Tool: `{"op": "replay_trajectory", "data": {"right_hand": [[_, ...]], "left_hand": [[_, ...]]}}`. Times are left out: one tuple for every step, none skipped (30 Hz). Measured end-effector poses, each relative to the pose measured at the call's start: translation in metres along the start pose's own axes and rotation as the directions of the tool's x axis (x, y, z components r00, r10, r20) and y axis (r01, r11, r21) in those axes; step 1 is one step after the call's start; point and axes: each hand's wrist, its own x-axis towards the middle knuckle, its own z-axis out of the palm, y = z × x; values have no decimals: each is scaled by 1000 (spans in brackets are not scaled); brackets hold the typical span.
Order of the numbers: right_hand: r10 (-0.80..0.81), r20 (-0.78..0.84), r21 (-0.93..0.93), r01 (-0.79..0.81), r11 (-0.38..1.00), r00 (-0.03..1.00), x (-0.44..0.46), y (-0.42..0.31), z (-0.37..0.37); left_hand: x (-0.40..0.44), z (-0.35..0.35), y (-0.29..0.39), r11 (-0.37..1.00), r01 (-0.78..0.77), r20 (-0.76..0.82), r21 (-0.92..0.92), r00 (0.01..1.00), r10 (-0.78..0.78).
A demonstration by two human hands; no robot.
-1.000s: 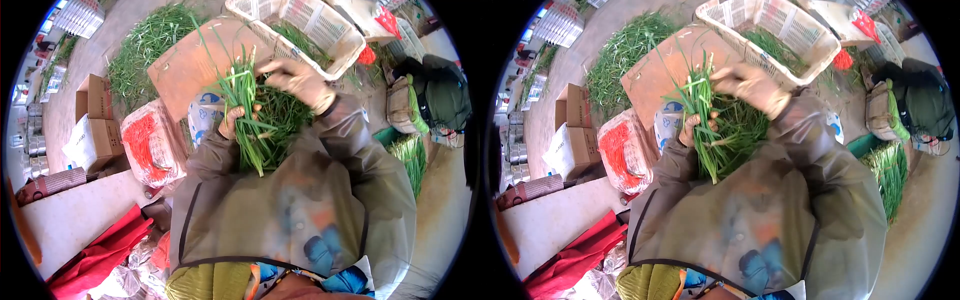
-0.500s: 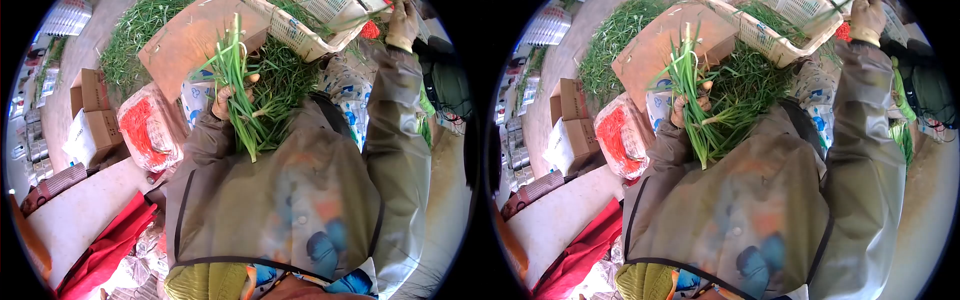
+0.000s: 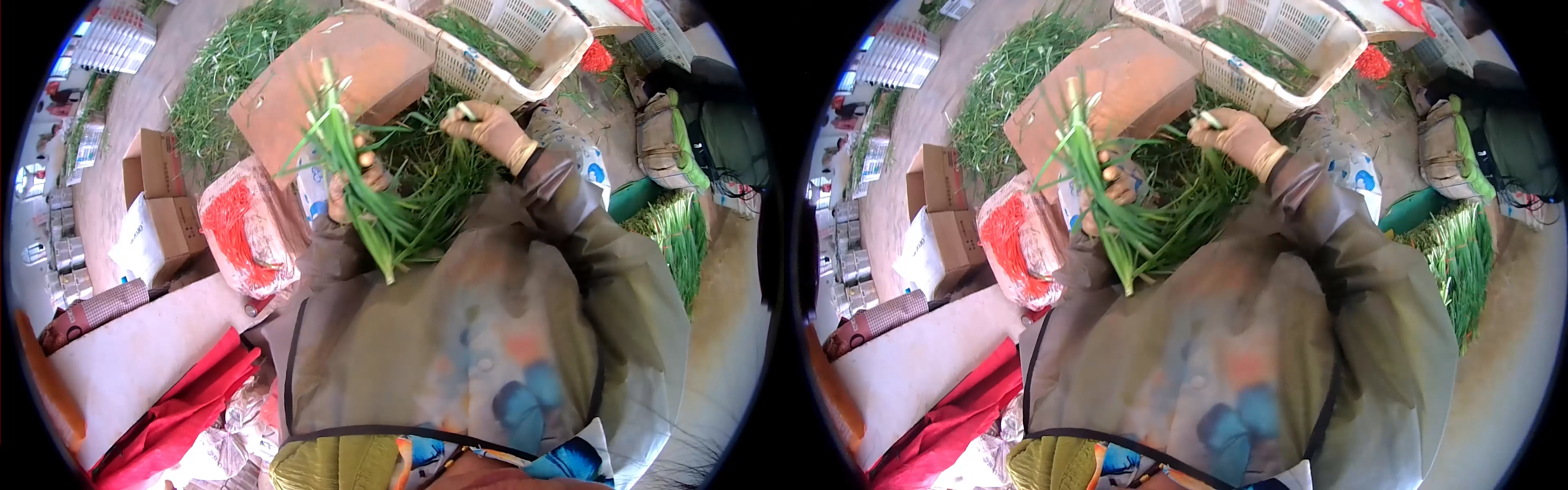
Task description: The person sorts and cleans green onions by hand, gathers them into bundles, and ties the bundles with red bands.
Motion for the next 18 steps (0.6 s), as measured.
{"op": "replay_trajectory", "data": {"right_hand": [[137, -78, 88, -130, 988, 987, 4, -22, -2], [338, 66, 139, -344, 929, 939, 1, -49, -12], [330, 100, 154, -342, 927, 939, 1, -63, -7], [322, 141, 174, -343, 923, 936, 5, -69, 1], [250, 142, 158, -271, 949, 958, 12, -57, 9], [206, 155, 143, -228, 963, 966, 16, -55, 18], [175, 131, 137, -192, 972, 976, 21, -53, 27], [145, 106, 130, -158, 979, 984, 26, -52, 35], [102, 68, 109, -109, 988, 992, 28, -58, 44], [113, 68, 81, -118, 990, 991, 33, -52, 47], [141, 88, 50, -146, 988, 986, 34, -47, 49], [170, 105, 17, -173, 985, 980, 36, -44, 50], [207, 111, -74, -200, 977, 972, 38, -42, 47], [209, 108, -76, -202, 976, 972, 41, -41, 43], [-33, 85, -500, 71, 863, 996, 44, -43, 39], [-254, 170, -812, 281, 511, 952, 44, -45, 37], [-205, 106, -859, 193, 474, 973, 45, -48, 32], [-202, 104, -860, 190, 473, 974, 49, -63, 26]], "left_hand": [[-4, 8, -2, 998, -55, -66, 5, 996, 56], [-2, -7, 2, 999, -7, 6, -36, 1000, 7], [2, -4, -1, 1000, -9, -70, -5, 997, 9], [6, 9, -5, 999, -11, -153, 30, 988, 16], [11, 24, -16, 986, -51, -312, 157, 945, 99], [17, 35, -26, 945, -58, -413, 322, 890, 195], [12, 22, -22, 940, 65, -433, 336, 897, 92], [7, 9, -19, 920, 187, -457, 343, 890, -11], [11, 30, -22, 890, 283, -574, 358, 818, -29], [20, 39, -30, 893, 215, -483, 396, 876, 3], [23, 47, -29, 890, 221, -485, 400, 874, 1], [24, 51, -30, 887, 228, -486, 402, 874, -4], [23, 47, -29, 888, 226, -484, 400, 875, -5], [19, 39, -28, 864, 236, -532, 444, 846, 42], [17, 34, -27, 838, 250, -575, 485, 813, 90], [15, 35, -26, 847, 234, -567, 477, 818, 93], [11, 23, -25, 871, 230, -553, 434, 831, 56], [7, 10, -24, 892, 226, -536, 392, 844, 22]]}}
